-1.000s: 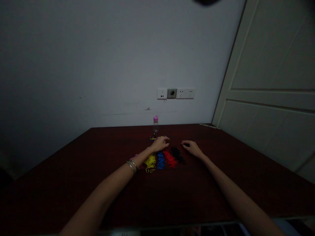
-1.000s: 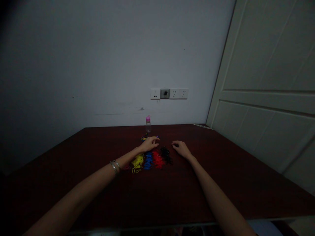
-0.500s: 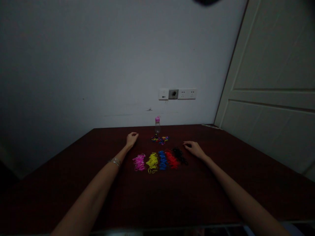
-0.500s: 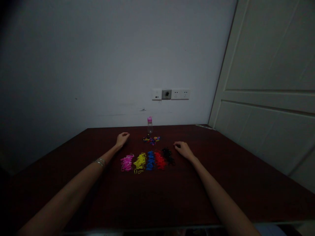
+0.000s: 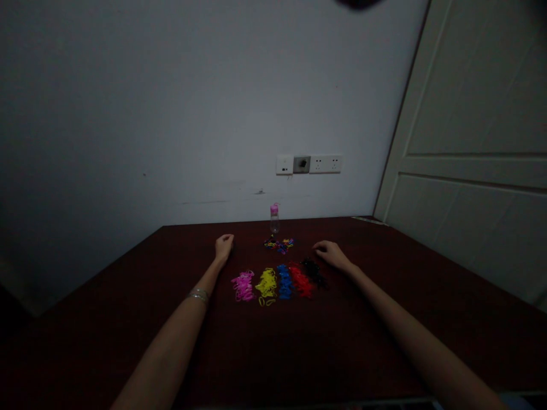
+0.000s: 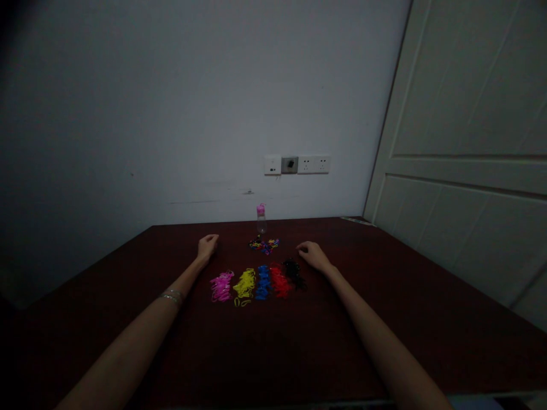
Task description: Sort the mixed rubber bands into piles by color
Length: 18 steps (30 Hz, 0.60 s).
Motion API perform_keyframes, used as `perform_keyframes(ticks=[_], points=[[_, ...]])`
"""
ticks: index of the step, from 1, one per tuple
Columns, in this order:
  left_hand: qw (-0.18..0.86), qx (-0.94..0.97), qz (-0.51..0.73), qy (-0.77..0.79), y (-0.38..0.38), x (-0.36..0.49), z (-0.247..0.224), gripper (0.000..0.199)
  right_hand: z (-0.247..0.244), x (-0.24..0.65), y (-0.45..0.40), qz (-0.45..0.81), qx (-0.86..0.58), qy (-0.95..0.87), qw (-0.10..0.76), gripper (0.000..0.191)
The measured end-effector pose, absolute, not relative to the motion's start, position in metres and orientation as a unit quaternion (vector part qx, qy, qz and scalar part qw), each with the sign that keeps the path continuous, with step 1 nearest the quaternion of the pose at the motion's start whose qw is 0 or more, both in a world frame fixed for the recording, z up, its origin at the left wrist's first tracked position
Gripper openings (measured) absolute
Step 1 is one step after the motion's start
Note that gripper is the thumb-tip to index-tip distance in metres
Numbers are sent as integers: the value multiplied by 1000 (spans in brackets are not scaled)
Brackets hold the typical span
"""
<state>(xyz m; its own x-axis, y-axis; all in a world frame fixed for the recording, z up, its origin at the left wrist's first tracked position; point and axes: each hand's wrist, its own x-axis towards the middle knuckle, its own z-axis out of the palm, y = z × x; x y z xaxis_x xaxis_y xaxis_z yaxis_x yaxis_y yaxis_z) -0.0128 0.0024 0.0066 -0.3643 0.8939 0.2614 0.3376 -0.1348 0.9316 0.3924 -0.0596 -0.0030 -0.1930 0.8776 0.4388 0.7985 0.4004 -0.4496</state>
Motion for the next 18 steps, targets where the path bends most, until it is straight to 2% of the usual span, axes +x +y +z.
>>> perform_keyframes(ticks=[8, 18], points=[[229, 514, 564, 605, 5, -12, 4, 29, 8, 353, -38, 45, -518, -818, 247, 29], [212, 529, 557, 604, 1, -11, 3, 23, 15, 322, -35, 6, -578, -798, 173, 31]])
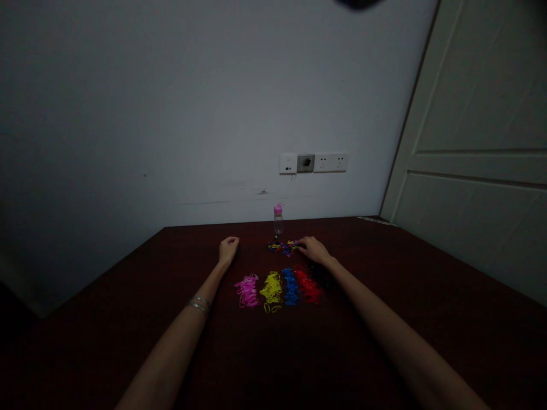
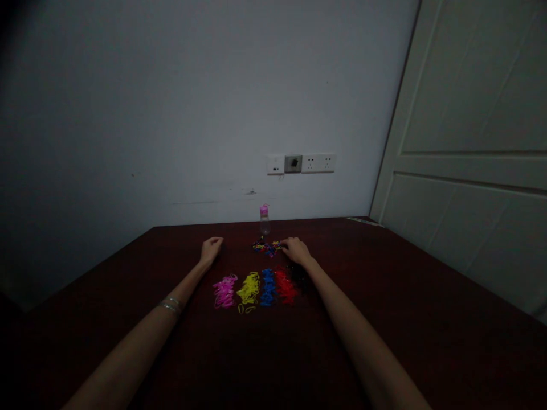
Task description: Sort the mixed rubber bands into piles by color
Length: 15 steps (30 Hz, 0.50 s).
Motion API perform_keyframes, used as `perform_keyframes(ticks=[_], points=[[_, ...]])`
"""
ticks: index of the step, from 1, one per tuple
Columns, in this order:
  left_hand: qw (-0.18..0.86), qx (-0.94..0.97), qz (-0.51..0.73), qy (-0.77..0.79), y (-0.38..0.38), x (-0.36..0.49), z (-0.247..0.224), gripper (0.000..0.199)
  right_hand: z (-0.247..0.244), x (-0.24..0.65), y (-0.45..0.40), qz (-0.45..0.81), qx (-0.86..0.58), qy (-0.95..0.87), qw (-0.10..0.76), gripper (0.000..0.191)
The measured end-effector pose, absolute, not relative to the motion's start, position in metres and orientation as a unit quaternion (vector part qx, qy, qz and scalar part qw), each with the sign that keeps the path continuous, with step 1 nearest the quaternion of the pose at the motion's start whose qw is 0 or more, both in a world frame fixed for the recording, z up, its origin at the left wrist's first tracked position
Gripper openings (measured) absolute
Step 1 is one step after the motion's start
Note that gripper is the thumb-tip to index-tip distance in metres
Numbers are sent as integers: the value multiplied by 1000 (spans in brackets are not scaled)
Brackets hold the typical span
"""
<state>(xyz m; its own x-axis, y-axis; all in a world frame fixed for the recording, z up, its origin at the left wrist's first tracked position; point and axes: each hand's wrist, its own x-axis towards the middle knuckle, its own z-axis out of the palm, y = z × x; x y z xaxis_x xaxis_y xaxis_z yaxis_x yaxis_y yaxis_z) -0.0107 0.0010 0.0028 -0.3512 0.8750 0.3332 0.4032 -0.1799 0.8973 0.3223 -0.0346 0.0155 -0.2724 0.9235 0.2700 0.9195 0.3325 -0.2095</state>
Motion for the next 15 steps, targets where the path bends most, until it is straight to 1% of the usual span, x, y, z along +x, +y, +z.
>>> perform_keyframes(ticks=[7, 15], points=[[199, 541, 555, 600, 0, -11, 0, 22, 22, 319, -37, -14, -580, -798, 161, 23], [215, 537, 564, 590, 6, -13, -5, 24, 25, 333, -40, -19, -571, -803, 173, 22]])
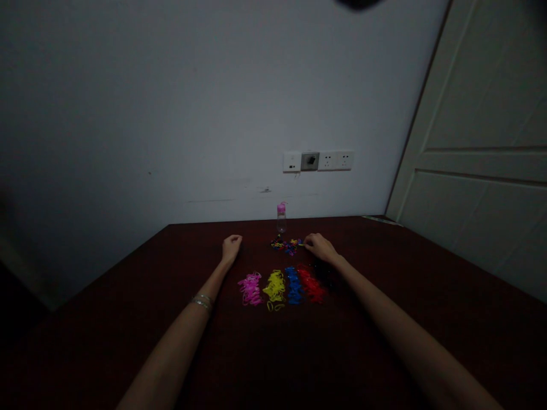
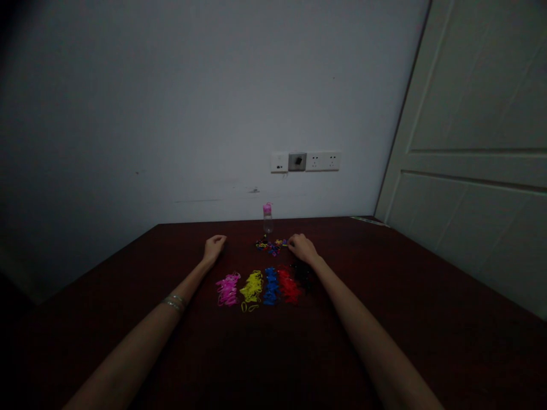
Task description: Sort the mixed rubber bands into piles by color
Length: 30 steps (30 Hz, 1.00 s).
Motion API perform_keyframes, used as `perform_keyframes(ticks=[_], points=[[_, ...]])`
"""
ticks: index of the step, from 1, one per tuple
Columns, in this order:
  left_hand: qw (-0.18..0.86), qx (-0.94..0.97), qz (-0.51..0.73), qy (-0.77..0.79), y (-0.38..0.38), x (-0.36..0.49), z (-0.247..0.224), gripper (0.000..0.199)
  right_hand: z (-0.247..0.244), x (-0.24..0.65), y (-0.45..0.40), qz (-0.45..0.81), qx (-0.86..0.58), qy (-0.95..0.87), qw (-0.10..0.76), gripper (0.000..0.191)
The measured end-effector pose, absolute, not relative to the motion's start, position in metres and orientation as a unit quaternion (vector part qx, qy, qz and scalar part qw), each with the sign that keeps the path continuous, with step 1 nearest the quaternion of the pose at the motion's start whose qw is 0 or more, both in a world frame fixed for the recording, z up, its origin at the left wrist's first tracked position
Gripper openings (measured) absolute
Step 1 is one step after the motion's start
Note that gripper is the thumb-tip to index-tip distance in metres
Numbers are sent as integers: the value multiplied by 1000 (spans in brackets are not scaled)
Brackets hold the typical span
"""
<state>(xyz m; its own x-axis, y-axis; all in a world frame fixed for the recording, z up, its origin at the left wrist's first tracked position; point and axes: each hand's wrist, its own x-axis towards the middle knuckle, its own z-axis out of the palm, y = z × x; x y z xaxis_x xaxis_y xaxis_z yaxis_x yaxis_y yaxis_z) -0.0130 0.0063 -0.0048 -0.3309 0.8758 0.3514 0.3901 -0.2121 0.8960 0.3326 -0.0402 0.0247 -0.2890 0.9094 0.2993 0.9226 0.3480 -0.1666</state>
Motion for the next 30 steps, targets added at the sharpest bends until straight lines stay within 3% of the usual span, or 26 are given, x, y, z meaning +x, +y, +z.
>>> perform_keyframes(ticks=[12, 23, 30], points=[[217, 544, 565, 581, 2, -11, -2, 21, 36, 264, -59, 52, -387, -882, 264, 13], [214, 549, 556, 586, -4, -7, 2, 22, 47, 246, -83, 116, -321, -928, 148, 15], [203, 557, 558, 581, -2, -7, 0, 21, 49, 263, -83, 114, -331, -917, 190, 18]])
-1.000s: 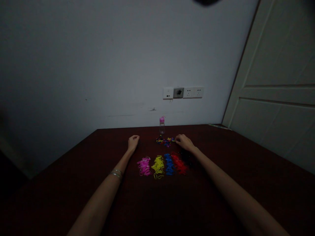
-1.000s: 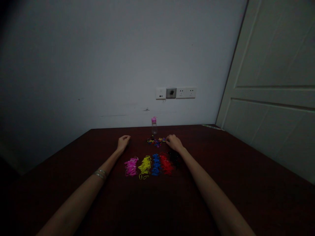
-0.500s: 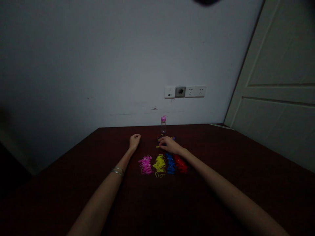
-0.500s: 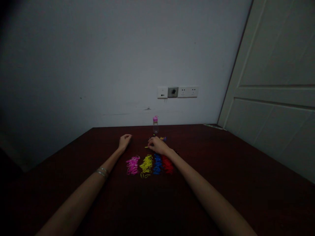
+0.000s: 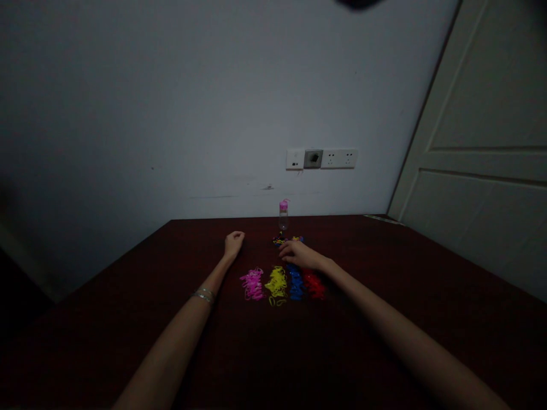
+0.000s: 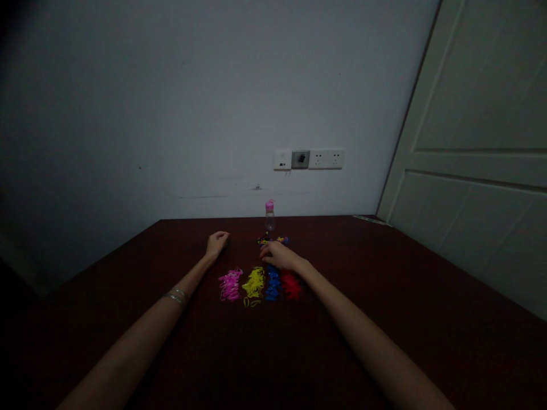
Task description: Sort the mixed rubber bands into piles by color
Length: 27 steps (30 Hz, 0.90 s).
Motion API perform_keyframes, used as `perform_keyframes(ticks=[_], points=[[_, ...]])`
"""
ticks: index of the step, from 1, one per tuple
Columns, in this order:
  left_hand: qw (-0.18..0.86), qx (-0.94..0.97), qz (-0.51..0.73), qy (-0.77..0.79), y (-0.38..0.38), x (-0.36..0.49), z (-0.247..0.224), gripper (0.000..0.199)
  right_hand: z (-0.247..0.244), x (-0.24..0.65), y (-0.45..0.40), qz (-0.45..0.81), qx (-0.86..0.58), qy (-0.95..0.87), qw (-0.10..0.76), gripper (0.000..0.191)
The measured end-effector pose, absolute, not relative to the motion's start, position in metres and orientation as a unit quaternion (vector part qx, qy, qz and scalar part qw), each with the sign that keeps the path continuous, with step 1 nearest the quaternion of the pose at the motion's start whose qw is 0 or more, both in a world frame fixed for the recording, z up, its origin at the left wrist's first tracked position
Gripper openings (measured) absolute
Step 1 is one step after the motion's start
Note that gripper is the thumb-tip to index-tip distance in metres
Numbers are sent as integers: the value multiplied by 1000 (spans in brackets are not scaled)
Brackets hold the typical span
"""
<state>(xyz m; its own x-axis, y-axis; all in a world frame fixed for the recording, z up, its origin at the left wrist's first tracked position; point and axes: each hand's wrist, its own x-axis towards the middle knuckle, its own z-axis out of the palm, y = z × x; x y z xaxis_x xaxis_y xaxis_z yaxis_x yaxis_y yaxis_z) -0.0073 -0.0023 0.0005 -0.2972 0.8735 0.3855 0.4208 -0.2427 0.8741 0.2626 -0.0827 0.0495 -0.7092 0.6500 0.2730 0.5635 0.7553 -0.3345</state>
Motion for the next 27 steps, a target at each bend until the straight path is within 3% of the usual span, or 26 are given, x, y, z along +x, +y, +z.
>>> perform_keyframes(ticks=[7, 14, 27], points=[[190, 563, 541, 596, 0, -6, 3, 19, 42, 324, -64, 79, -434, -865, 239, 26], [196, 573, 522, 600, 3, -6, 1, 16, 8, 392, -51, 41, -602, -769, 211, 38], [155, 676, 456, 557, -15, 23, 16, 14, -12, 401, -54, -11, -628, -755, 188, 41]])
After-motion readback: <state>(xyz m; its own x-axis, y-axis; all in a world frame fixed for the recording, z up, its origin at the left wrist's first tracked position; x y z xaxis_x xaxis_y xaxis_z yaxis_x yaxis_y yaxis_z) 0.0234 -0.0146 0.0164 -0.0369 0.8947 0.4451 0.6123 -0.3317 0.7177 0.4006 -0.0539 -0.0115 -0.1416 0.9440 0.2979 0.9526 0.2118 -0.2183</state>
